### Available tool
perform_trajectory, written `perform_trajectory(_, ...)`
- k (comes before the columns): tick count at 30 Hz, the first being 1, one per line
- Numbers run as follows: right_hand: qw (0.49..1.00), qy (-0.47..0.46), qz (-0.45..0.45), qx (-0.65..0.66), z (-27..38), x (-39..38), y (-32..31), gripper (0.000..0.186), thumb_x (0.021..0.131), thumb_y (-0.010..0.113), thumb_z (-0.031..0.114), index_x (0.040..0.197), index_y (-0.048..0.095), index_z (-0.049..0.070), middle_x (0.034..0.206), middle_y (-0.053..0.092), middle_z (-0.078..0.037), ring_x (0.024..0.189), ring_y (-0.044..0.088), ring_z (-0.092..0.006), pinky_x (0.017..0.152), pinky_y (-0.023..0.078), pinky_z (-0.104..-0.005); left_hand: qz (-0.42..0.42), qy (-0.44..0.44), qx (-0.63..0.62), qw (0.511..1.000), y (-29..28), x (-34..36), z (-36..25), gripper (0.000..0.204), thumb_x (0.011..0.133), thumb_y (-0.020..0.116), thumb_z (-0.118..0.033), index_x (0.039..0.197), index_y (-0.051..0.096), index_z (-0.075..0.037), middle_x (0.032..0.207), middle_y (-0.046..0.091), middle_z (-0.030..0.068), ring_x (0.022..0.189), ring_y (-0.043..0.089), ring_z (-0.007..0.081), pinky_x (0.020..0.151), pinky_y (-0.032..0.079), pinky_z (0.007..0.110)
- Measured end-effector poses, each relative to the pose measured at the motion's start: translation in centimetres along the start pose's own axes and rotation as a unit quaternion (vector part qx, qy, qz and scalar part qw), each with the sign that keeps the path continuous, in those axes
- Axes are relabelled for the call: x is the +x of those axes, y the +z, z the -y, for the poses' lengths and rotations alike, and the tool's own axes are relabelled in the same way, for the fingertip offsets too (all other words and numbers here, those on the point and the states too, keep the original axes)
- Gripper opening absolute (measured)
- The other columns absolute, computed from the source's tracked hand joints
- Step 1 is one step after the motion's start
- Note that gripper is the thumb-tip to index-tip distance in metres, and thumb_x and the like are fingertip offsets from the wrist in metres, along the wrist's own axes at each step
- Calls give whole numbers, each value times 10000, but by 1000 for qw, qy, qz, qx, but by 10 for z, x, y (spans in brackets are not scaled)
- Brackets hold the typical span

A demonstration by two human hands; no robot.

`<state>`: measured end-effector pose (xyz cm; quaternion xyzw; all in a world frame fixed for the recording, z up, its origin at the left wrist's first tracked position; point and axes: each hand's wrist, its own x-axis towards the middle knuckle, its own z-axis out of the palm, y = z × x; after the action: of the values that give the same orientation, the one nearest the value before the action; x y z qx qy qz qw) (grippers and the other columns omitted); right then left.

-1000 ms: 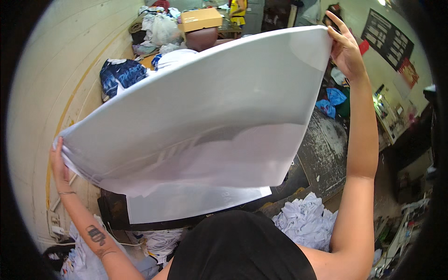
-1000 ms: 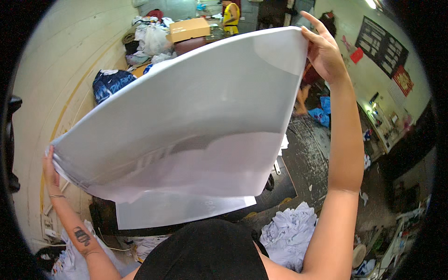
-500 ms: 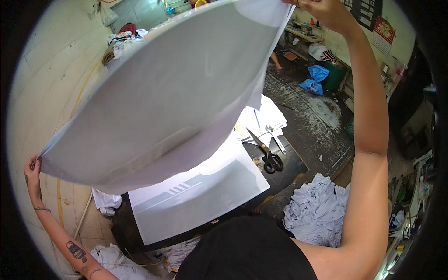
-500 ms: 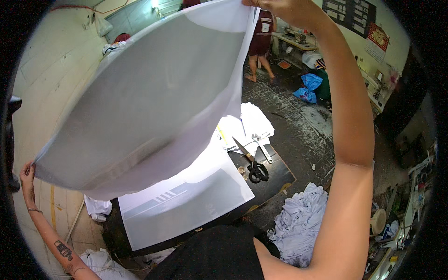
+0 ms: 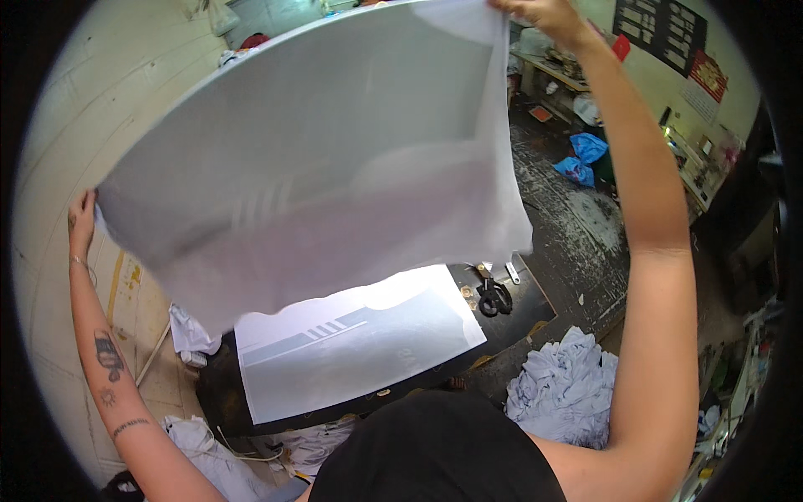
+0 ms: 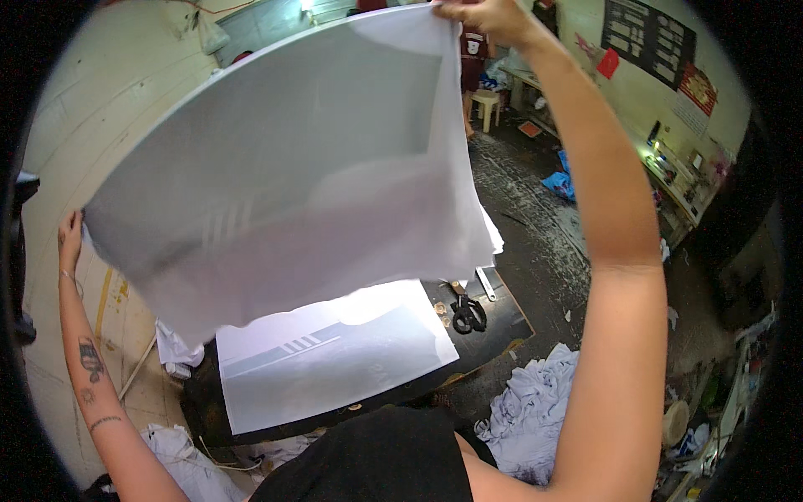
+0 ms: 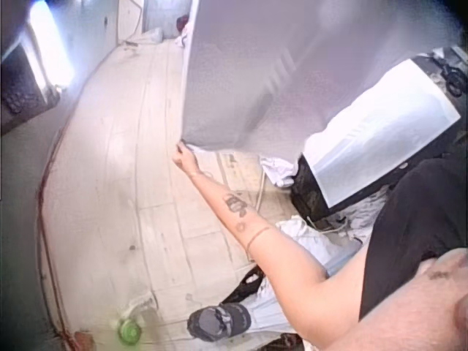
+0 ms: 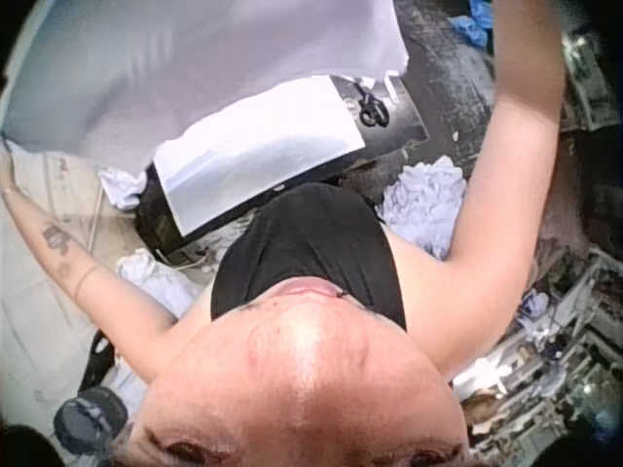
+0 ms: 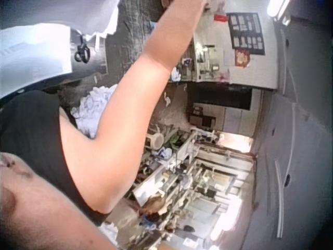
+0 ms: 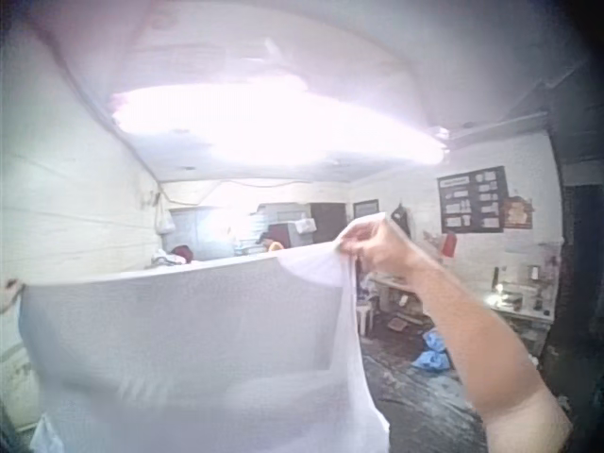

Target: The person cuts printed t-shirts into rectangular pieces using shears, then cuts the white backing fabric into matching rectangles. The person folds the cut pieces and stacks them on the table.

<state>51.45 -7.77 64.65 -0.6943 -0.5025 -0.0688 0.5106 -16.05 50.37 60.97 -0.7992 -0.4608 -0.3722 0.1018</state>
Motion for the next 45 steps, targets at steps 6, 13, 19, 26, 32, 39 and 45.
perform_trajectory(6,991,-108,-67,-52,-5,-2,-35,149,919,759,101,1061,769,56,966,771,-83,863,702,-185,808,593,-348,-93,57,-71,991,-74,-14,37,348,1107,550,-174,1375,647,25,1332,702,112,1262,641,201,1125,461,325)
perform_trajectory(13,995,34,96,-12,-121,-183,59,191,1104,562,256,1138,635,83,907,551,26,755,510,-68,662,489,-246,5,-34,-231,972,7,-259,102,284,1075,594,-94,1330,693,-14,1275,697,81,1197,649,193,1102,480,329)
perform_trajectory(19,955,253,62,140,-229,-370,180,165,996,741,159,990,737,-6,862,727,-37,794,683,-109,743,557,-269,48,-120,-6,992,110,-489,84,217,1010,687,-144,1194,796,-113,941,629,-44,926,596,105,872,502,271)
perform_trajectory(26,919,374,98,-76,-271,-503,265,200,882,812,198,910,774,4,716,709,-48,635,628,-114,619,519,-311,124,-527,-256,801,188,-650,32,307,1064,629,-181,1315,705,-20,1109,725,83,925,693,158,769,574,290)
perform_trajectory(32,947,304,86,-58,-263,-529,265,199,889,798,186,983,774,12,760,717,-46,661,627,-102,646,517,-287,39,-448,-240,860,178,-669,49,322,971,727,-98,1266,710,29,932,702,77,770,649,128,725,586,268)
perform_trajectory(39,944,230,159,-176,-254,-548,263,117,863,752,148,954,754,75,875,736,-100,848,664,-309,780,538,-424,204,-429,-78,876,159,-648,30,403,898,791,-195,1228,741,31,911,746,116,775,701,159,721,550,326)
perform_trajectory(45,950,169,161,-206,-261,-558,267,143,874,761,160,981,746,67,885,721,-101,831,654,-289,769,540,-413,10,-427,-42,903,154,-635,10,279,874,794,-196,1105,796,-39,955,776,151,798,728,211,763,561,332)
